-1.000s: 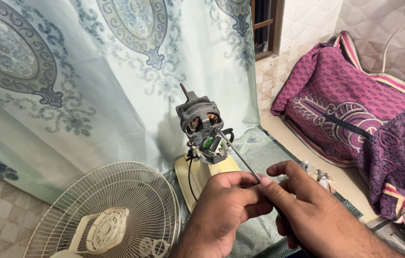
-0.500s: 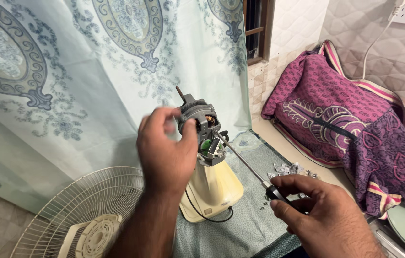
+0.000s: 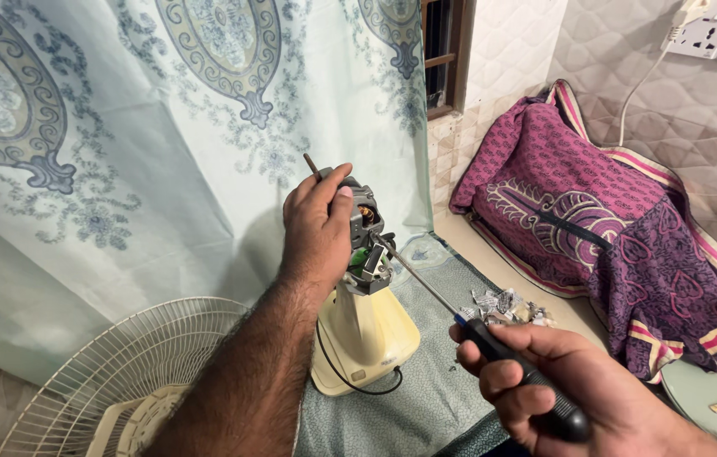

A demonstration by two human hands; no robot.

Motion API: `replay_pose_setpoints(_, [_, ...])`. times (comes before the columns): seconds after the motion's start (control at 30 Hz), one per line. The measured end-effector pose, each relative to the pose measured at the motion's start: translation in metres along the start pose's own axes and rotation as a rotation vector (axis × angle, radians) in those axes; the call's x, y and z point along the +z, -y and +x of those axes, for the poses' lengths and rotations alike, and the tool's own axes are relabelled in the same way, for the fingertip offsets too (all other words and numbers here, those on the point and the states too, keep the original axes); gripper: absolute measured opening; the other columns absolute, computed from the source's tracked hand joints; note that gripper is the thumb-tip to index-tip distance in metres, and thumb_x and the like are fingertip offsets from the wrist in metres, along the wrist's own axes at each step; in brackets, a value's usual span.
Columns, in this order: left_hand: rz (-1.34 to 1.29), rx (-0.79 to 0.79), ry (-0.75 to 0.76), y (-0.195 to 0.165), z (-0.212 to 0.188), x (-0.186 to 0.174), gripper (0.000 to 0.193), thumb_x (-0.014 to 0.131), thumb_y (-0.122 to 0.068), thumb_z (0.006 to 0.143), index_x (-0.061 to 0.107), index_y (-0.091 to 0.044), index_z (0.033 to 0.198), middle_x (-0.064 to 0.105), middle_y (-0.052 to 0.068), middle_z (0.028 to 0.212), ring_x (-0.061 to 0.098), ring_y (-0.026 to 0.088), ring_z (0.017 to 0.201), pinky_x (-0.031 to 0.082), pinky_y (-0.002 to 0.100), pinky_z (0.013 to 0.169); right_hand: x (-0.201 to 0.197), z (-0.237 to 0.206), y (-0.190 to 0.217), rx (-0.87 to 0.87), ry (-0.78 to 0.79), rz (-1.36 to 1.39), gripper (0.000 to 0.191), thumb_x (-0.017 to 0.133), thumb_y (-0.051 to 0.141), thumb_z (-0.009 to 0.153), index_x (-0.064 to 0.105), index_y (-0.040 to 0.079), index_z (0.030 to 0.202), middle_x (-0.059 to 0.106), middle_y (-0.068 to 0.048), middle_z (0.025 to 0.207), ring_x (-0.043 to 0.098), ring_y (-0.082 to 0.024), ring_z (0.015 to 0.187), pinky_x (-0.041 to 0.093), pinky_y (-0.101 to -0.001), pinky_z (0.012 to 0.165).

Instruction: The person services an electric pedestal fan with its motor housing exposed, using a screwdriver to loosen, adjust and tighten screws on the motor assembly while holding the motor steady with the other hand. They handle small screws and components on the table beside the fan base throughout the clip.

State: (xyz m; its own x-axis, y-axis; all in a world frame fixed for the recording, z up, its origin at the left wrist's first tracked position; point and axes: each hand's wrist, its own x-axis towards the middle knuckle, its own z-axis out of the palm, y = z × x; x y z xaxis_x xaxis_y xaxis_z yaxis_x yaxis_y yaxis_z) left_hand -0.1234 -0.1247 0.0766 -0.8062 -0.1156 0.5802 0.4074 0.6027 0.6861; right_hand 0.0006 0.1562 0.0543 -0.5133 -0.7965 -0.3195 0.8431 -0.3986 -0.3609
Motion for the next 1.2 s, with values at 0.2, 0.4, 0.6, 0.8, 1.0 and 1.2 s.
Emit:
replay_pose_setpoints(0.2, [0.001,-0.007,-0.020,-0.004,-0.001,-0.001,0.034,0.053,-0.024,0.101,0.066,-0.017,0.132,0.058,0.008,0.136,0.045,0.028,0.135,0.034,0.043,0.117,-0.007,0.009,-0.009,-0.339,-0.402,-0.379,0.022,0.068,0.010,0.096,0.064,-0.003,0.114,0.070,-0.009,0.080,0.060,-0.014,0.062,0.050,-0.0253,0.049])
replay_pose_setpoints(0.4, [0.011,-0.028,-0.019,-0.007,-0.001,-0.002,0.031,0.054,-0.022,0.100,0.067,-0.017,0.128,0.059,0.007,0.133,0.044,0.028,0.134,0.033,0.044,0.117,0.006,0.017,-0.020,-0.479,-0.853,-1.279,0.040,0.072,0.017,0.094,0.074,0.017,0.134,0.070,-0.009,0.070,0.066,-0.013,0.060,0.060,-0.0286,0.053])
replay_pose_setpoints(0.6, [0.014,-0.006,-0.038,-0.008,-0.002,-0.002,0.028,0.054,-0.021,0.100,0.067,-0.017,0.125,0.061,0.005,0.132,0.047,0.028,0.132,0.035,0.044,0.117,0.011,0.020,-0.024,-0.525,-0.730,-1.103,0.038,0.067,0.015,0.096,0.071,0.012,0.134,0.067,-0.007,0.072,0.058,-0.014,0.055,0.050,-0.0290,0.041])
replay_pose_setpoints(0.8, [0.008,-0.020,-0.030,-0.006,-0.002,-0.001,0.027,0.054,-0.020,0.100,0.066,-0.016,0.123,0.060,0.006,0.132,0.045,0.029,0.132,0.034,0.045,0.115,-0.001,0.004,-0.006,-0.222,-0.228,-0.174,0.032,0.053,0.023,0.105,0.061,0.002,0.128,0.063,-0.004,0.077,0.050,-0.012,0.053,0.036,-0.0236,0.041])
replay_pose_setpoints(1.0, [0.038,0.042,-0.052,-0.003,-0.002,-0.001,0.027,0.054,-0.019,0.100,0.066,-0.016,0.123,0.062,0.007,0.129,0.048,0.029,0.129,0.034,0.046,0.115,-0.018,0.006,-0.004,-0.172,0.140,-0.093,0.030,0.055,0.025,0.111,0.059,-0.001,0.126,0.061,-0.004,0.085,0.054,-0.008,0.060,0.040,-0.0207,0.047])
replay_pose_setpoints(1.2, [0.051,0.028,-0.057,-0.003,0.000,-0.003,0.027,0.056,-0.020,0.097,0.068,-0.017,0.121,0.063,0.007,0.127,0.051,0.029,0.125,0.036,0.045,0.113,0.007,0.015,-0.009,-0.441,-0.452,-0.691,0.039,0.068,0.011,0.096,0.065,0.002,0.134,0.069,-0.008,0.085,0.063,-0.015,0.064,0.053,-0.0288,0.049])
